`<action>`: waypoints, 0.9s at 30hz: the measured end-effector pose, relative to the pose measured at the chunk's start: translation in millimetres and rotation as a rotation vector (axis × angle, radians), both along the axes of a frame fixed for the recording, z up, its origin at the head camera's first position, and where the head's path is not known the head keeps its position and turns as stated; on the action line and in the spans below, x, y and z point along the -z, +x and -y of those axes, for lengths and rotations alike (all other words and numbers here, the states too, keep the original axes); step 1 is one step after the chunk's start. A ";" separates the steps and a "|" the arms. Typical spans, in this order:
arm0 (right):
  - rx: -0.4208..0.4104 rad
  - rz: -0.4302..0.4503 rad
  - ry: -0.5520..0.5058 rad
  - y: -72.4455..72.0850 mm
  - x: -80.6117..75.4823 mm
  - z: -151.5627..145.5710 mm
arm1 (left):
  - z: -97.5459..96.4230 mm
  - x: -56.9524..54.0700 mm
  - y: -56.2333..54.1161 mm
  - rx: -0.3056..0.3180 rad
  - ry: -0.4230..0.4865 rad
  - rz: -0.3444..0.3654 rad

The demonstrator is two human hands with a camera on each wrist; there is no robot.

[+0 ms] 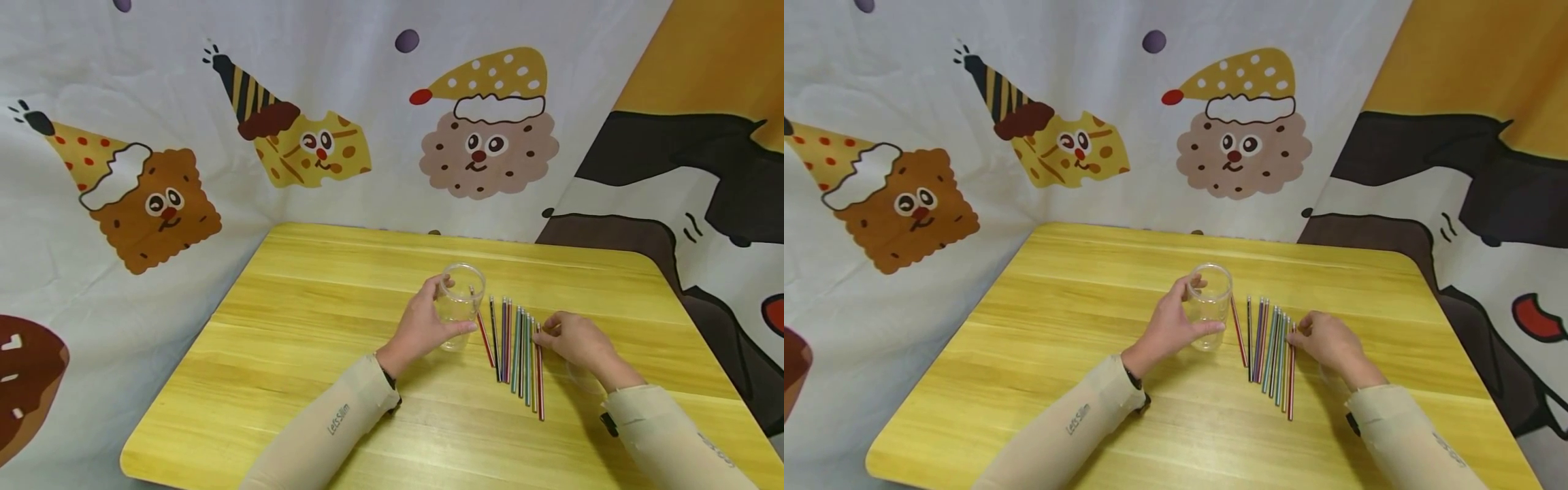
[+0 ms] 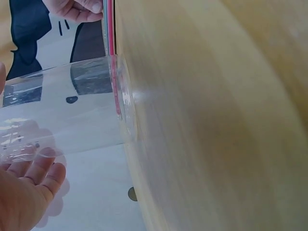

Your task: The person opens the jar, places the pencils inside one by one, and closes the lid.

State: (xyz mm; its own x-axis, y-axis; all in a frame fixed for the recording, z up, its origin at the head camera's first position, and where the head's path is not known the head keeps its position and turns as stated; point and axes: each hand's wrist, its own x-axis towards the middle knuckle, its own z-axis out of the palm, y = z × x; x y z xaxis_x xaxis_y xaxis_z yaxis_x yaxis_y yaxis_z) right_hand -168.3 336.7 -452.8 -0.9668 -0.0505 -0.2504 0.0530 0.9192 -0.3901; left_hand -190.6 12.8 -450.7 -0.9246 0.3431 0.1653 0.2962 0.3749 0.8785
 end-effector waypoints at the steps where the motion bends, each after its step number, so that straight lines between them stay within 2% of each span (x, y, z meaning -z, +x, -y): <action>1: 0.002 0.001 -0.002 0.2 0.4 0.0 | 0.1 0.1 0.1 0.001 0.000 -0.003; 27: 0.003 0.029 -0.043 -2.0 1.8 -2.7 | 7.3 0.0 -2.9 -0.036 0.001 -0.034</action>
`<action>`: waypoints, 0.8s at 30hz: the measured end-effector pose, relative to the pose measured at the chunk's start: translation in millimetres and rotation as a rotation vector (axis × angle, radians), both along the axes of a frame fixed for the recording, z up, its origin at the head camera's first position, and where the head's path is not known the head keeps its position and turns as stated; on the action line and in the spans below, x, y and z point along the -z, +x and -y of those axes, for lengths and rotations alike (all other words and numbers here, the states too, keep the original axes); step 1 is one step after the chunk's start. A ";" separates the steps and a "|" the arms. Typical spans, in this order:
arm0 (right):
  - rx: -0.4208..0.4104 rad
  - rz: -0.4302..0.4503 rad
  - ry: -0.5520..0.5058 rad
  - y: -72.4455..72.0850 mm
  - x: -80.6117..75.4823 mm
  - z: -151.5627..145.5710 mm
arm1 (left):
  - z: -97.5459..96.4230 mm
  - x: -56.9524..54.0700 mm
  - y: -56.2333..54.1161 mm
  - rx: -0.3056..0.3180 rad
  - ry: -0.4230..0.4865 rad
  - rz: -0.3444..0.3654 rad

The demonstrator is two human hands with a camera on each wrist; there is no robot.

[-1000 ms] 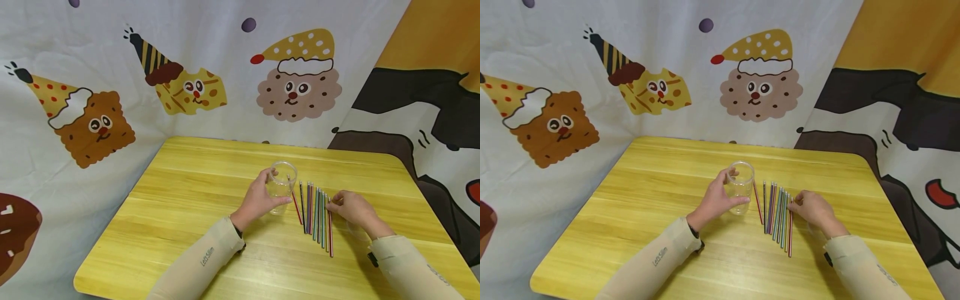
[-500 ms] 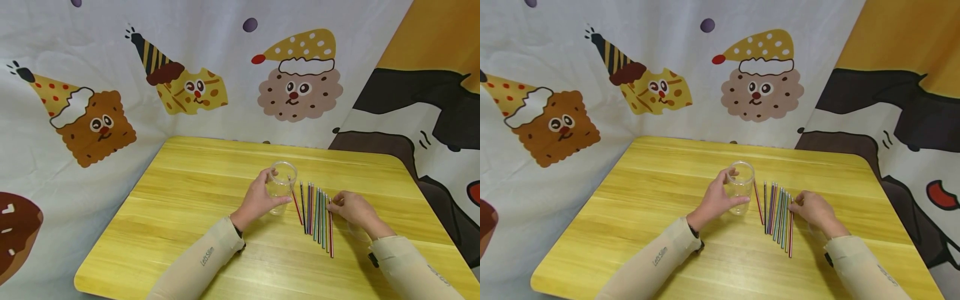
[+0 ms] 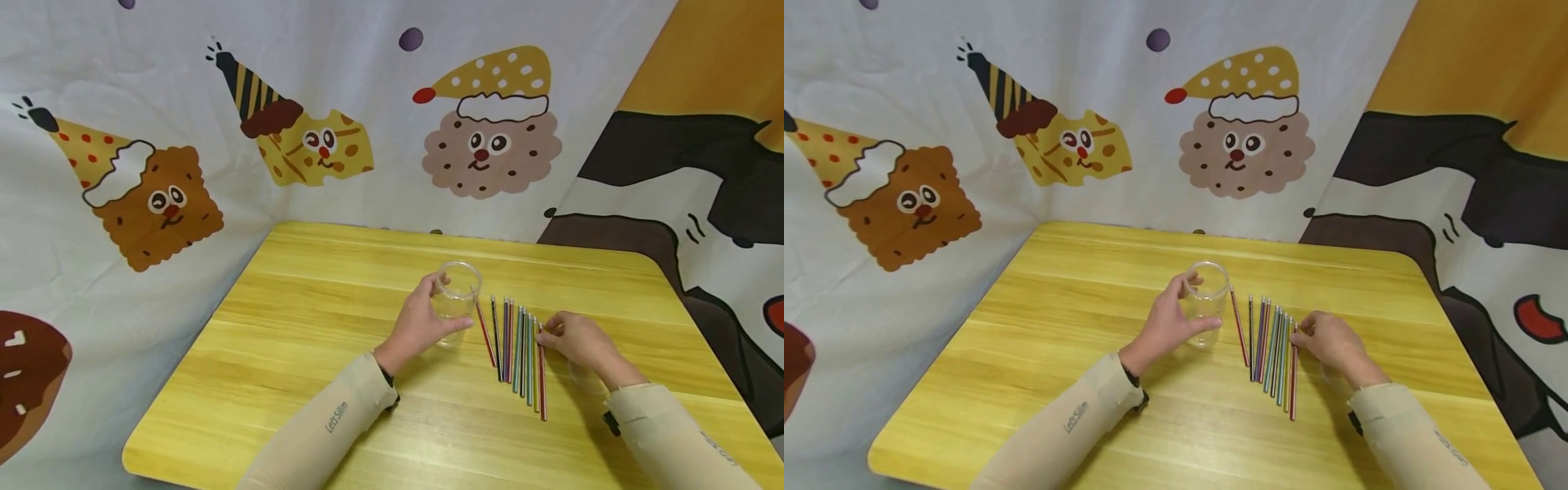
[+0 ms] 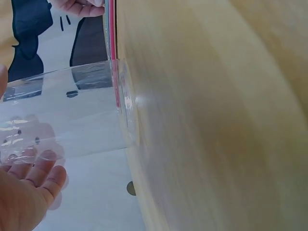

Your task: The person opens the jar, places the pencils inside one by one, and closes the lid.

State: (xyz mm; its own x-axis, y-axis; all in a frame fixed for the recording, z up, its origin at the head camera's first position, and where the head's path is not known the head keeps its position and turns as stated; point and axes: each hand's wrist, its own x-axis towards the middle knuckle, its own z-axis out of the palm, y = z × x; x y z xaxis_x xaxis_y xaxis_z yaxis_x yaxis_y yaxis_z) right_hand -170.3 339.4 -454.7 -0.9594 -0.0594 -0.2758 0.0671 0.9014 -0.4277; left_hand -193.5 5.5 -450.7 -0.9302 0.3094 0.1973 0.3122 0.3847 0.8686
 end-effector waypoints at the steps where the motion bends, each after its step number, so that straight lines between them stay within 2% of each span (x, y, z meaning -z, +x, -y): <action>1: -0.002 -0.001 -0.002 -0.2 0.0 -0.2 | 0.1 0.2 -0.2 -0.002 -0.001 0.001; 24: 0.001 0.020 -0.003 -3.7 -2.6 -0.7 | 2.6 1.0 -1.0 -0.007 -0.017 -0.005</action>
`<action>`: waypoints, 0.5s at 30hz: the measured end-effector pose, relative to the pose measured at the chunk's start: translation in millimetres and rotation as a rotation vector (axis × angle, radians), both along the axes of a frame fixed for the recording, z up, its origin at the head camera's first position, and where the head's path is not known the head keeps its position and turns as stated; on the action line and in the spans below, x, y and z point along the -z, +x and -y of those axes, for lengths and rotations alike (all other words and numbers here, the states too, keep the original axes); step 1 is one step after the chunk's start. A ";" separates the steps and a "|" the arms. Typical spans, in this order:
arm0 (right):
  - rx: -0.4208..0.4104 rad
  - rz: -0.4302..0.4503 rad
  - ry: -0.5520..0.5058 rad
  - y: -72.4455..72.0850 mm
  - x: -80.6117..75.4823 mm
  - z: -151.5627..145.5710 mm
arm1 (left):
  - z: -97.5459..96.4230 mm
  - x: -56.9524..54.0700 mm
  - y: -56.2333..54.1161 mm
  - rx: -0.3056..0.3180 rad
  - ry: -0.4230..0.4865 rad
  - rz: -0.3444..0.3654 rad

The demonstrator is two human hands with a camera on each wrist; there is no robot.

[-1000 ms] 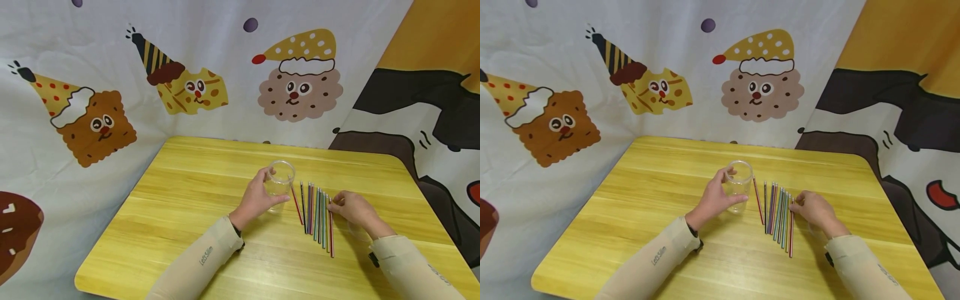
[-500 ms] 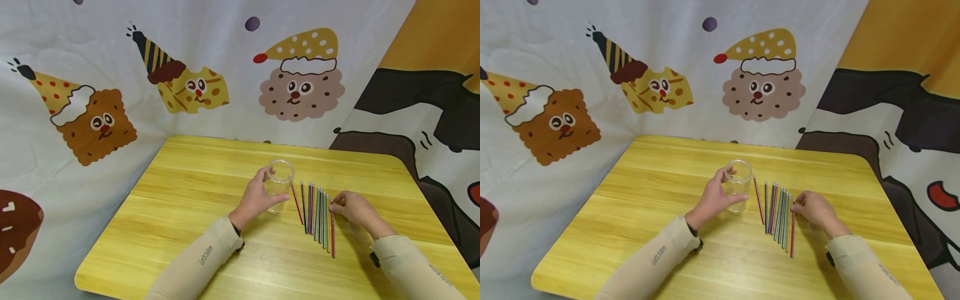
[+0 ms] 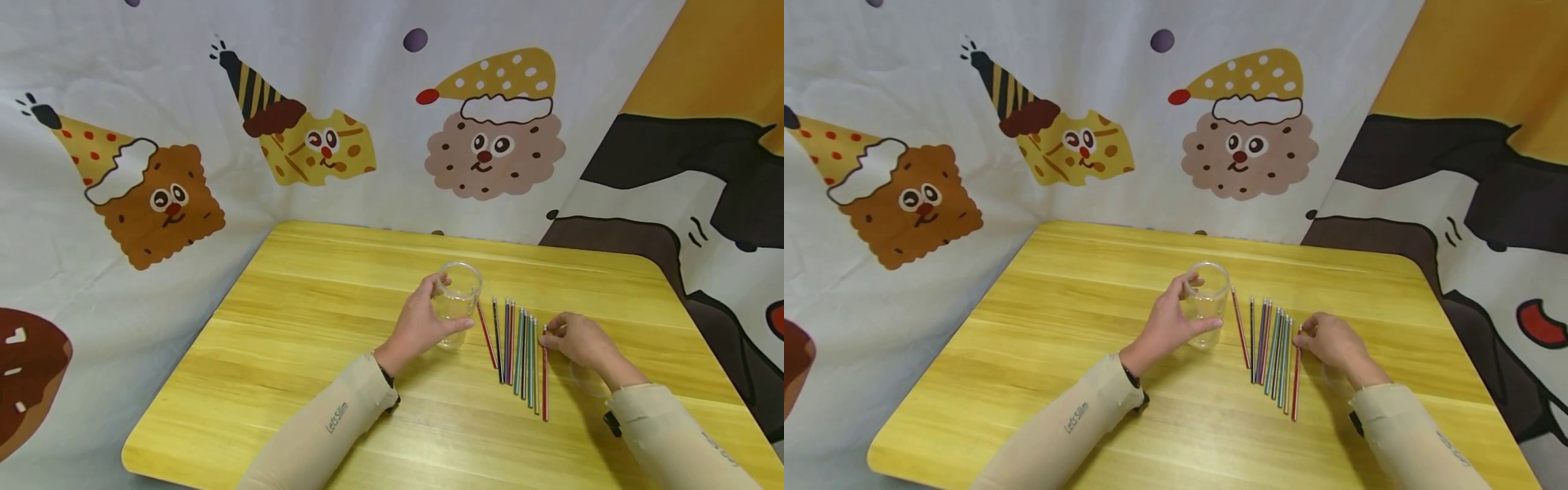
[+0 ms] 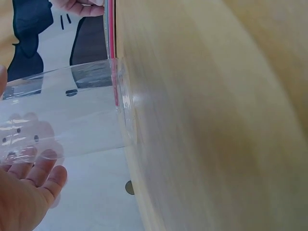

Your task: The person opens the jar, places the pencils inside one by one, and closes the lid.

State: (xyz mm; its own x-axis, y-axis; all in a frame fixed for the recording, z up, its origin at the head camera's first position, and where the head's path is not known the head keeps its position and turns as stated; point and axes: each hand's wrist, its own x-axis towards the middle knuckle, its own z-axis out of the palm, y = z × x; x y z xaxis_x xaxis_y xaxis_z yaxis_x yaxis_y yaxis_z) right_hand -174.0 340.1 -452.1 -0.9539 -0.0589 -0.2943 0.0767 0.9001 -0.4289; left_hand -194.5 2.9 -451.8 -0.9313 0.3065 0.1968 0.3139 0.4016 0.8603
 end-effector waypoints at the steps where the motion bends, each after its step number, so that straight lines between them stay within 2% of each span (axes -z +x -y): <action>1: 0.003 0.000 0.001 -0.2 -0.3 0.1 | 0.0 0.0 -0.1 0.000 0.000 -0.001; 15: 0.033 0.024 -0.010 -6.0 -1.5 -5.2 | -0.5 2.4 -1.0 0.006 0.018 0.018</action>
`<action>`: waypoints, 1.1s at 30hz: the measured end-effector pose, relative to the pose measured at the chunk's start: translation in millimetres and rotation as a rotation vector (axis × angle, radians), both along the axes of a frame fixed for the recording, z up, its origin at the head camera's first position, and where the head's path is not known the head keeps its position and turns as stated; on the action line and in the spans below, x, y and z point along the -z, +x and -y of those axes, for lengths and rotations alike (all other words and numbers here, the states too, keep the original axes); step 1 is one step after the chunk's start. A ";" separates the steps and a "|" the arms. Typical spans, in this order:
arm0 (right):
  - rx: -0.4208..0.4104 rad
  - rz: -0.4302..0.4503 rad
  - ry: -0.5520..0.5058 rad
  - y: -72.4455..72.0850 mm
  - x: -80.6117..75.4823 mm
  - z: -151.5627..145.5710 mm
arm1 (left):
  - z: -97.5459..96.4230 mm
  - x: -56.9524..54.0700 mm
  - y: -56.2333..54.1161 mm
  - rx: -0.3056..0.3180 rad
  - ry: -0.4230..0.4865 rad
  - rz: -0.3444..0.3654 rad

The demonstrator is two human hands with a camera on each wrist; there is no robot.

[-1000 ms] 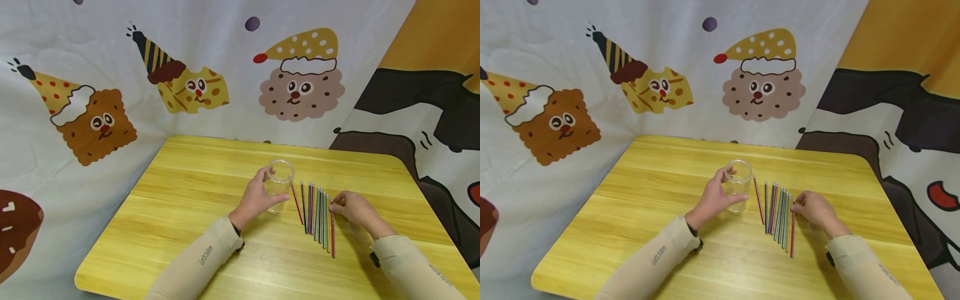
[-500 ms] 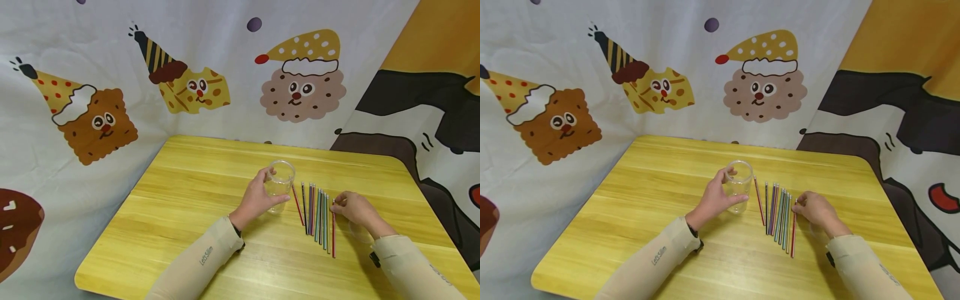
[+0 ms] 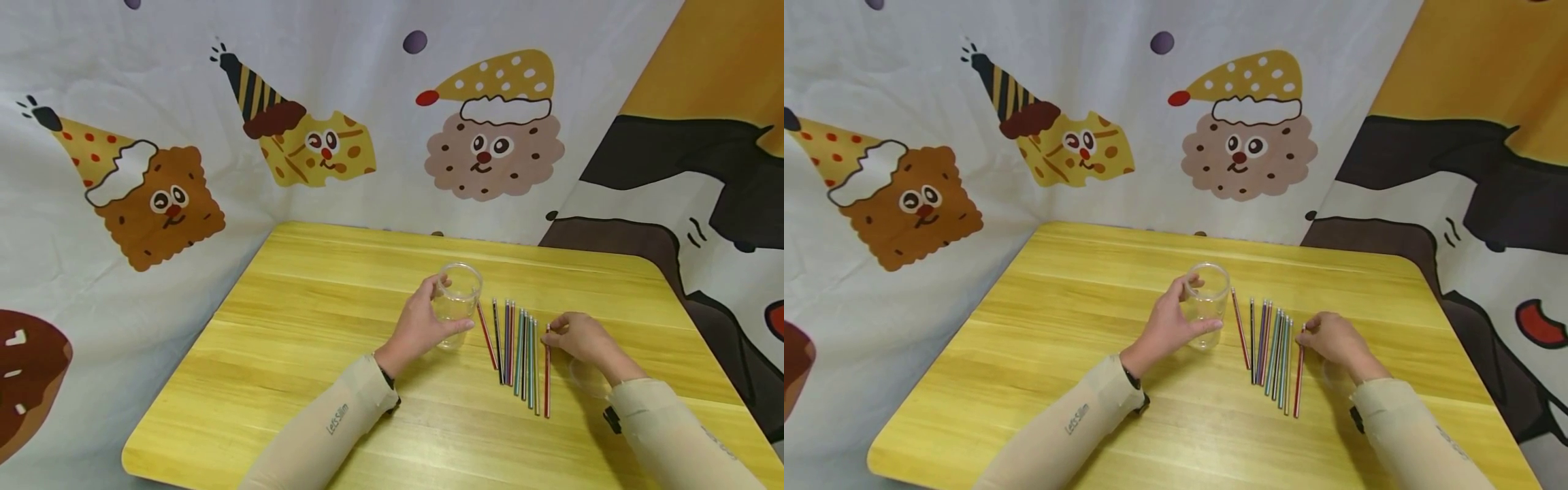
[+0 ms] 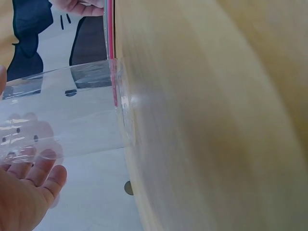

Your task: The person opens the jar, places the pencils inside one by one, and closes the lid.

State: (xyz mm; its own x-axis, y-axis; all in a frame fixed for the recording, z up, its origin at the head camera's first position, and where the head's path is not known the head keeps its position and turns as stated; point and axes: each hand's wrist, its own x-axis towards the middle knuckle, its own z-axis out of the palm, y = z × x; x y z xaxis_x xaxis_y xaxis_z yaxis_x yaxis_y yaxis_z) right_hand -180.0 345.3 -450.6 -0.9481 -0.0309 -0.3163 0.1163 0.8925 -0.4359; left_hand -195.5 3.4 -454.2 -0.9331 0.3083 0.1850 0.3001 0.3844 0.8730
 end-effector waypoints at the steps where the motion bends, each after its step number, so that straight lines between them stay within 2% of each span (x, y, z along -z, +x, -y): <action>1: 0.000 0.000 0.003 -0.6 0.5 -0.7 | -0.1 0.4 0.0 0.001 0.001 -0.001; 7: -0.016 -0.010 0.016 -4.8 1.3 -1.9 | 0.2 0.5 0.5 0.003 0.004 -0.010; 24: 0.004 0.065 0.050 -9.7 -5.5 7.5 | 0.3 0.5 1.0 0.005 0.010 -0.007; 33: 0.017 0.073 0.043 -12.6 -5.8 11.8 | -0.4 0.6 0.3 0.001 0.010 -0.002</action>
State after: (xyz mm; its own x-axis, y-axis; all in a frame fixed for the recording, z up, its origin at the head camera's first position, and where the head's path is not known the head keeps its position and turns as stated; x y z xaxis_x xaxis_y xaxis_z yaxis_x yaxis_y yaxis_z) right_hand -192.6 333.5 -444.7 -0.9226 0.0002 -0.3857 0.1617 0.9080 -0.3865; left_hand -195.2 3.8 -454.8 -0.9326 0.3070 0.1899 0.3020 0.3753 0.8763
